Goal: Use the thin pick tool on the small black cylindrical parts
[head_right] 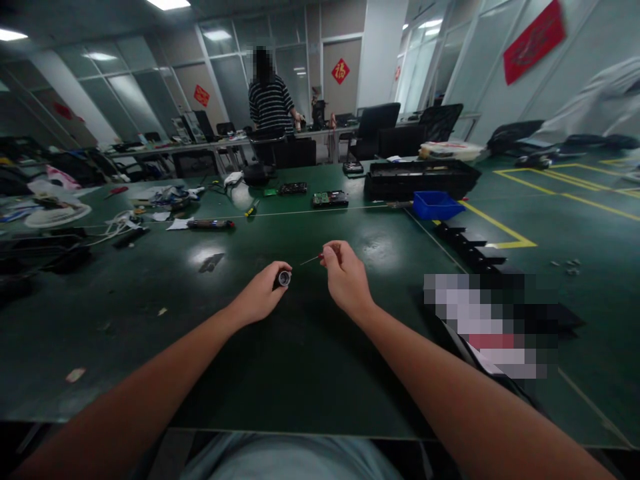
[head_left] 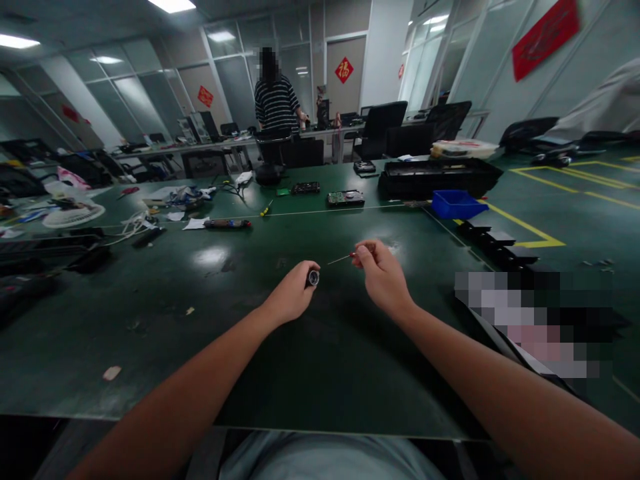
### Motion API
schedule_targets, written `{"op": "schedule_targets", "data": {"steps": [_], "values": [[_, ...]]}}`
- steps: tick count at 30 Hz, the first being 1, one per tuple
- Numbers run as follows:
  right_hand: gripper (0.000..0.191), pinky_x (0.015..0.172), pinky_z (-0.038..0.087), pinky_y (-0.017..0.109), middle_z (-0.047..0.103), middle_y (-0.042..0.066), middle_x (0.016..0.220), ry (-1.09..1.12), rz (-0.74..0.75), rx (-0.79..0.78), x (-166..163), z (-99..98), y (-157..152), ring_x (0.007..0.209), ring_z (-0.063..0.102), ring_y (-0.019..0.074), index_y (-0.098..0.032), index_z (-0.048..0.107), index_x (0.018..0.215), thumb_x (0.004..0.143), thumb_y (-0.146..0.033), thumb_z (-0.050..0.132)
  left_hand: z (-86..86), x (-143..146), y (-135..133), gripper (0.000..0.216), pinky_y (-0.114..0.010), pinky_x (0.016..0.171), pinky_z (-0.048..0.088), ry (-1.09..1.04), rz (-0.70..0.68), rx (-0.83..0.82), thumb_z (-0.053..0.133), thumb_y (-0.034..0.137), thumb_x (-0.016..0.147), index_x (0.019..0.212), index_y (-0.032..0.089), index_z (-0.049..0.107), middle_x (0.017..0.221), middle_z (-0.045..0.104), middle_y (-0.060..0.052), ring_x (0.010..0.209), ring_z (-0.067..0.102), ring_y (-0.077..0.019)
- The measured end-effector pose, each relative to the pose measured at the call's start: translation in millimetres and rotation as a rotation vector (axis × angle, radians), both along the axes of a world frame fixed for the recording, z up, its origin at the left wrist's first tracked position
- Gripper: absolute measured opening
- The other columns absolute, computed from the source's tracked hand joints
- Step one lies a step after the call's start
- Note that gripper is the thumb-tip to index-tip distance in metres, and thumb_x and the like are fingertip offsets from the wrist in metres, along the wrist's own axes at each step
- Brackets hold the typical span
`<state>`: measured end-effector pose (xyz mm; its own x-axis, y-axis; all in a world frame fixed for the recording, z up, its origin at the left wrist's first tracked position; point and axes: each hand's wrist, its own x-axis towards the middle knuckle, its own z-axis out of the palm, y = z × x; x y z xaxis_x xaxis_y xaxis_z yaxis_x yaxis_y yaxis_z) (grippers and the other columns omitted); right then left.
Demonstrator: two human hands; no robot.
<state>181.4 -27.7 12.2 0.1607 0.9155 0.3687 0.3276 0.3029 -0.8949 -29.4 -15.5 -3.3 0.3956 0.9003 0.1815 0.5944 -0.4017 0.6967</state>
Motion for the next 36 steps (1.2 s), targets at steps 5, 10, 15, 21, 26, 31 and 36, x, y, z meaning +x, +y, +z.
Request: {"op": "schedule_targets", "data": {"steps": [5,10,15,21,26,31,36], "values": [[0.035,0.06,0.042,0.032,0.062,0.001,0.065,-0.15,0.041,-0.06,0.6,2.9,-3.5,0.061,0.057,0.0173,-0.021,0.062,0.075,0.092,-0.051,0.056,-4.4,-7.7,7.9,0.033,-0.045,0.108,0.041,0.053,-0.085,0.104,0.063,0.007,0.083,0.114,0.02,0.066,0.122,0.065,-0.008,0.118,0.057,-0.025],[0.022,0.069,0.05,0.034,0.068,0.003,0.075,0.103,0.144,0.044,-1.8,0.9,-3.0,0.07,0.064,0.0178,-0.021,0.064,0.09,0.091,-0.042,0.057,-5.8,-10.8,11.8,0.041,-0.044,0.109,0.041,-0.024,0.036,0.1,0.067,0.013,0.084,0.125,0.021,0.062,0.128,0.065,-0.008,0.121,0.057,-0.025],[0.021,0.073,0.054,0.037,0.071,0.004,0.08,0.153,0.135,0.04,-4.7,-1.9,-1.4,0.074,0.067,0.0186,-0.021,0.063,0.097,0.09,-0.04,0.058,-4.3,-11.5,10.9,0.039,-0.043,0.108,0.041,-0.041,0.03,0.109,0.068,0.018,0.086,0.124,0.023,0.064,0.126,0.066,-0.006,0.12,0.058,-0.0242],[0.021,0.073,0.054,0.037,0.07,0.004,0.08,0.216,0.132,0.067,-4.2,-5.3,0.1,0.074,0.067,0.0181,-0.021,0.062,0.095,0.09,-0.041,0.058,-7.9,-13.3,11.7,0.041,-0.043,0.107,0.041,-0.036,0.001,0.128,0.068,0.021,0.087,0.127,0.026,0.064,0.126,0.066,-0.004,0.119,0.058,-0.0238],[0.022,0.078,0.055,0.039,0.072,0.005,0.084,0.2,0.139,0.032,-4.6,-8.0,2.0,0.079,0.069,0.0193,-0.021,0.062,0.098,0.09,-0.042,0.059,-6.7,-12.9,10.5,0.042,-0.043,0.105,0.042,-0.027,-0.015,0.13,0.068,0.021,0.087,0.128,0.026,0.063,0.124,0.067,-0.005,0.117,0.059,-0.0241],[0.022,0.075,0.053,0.036,0.073,0.005,0.086,0.077,0.108,0.032,-4.4,-4.3,-2.5,0.079,0.069,0.0194,-0.022,0.064,0.099,0.092,-0.042,0.058,-5.4,-13.0,10.1,0.041,-0.043,0.106,0.041,-0.026,-0.009,0.133,0.068,0.021,0.087,0.127,0.026,0.063,0.126,0.066,-0.005,0.119,0.058,-0.0243],[0.045,0.05,0.034,0.029,0.051,-0.003,0.051,-0.264,-0.049,0.034,-1.3,6.1,-9.6,0.049,0.047,0.013,-0.023,0.053,0.058,0.089,-0.054,0.06,-5.4,-14.2,10.5,0.04,-0.044,0.105,0.042,-0.012,-0.008,0.139,0.069,0.022,0.087,0.127,0.026,0.064,0.124,0.067,-0.005,0.117,0.059,-0.0246]]}}
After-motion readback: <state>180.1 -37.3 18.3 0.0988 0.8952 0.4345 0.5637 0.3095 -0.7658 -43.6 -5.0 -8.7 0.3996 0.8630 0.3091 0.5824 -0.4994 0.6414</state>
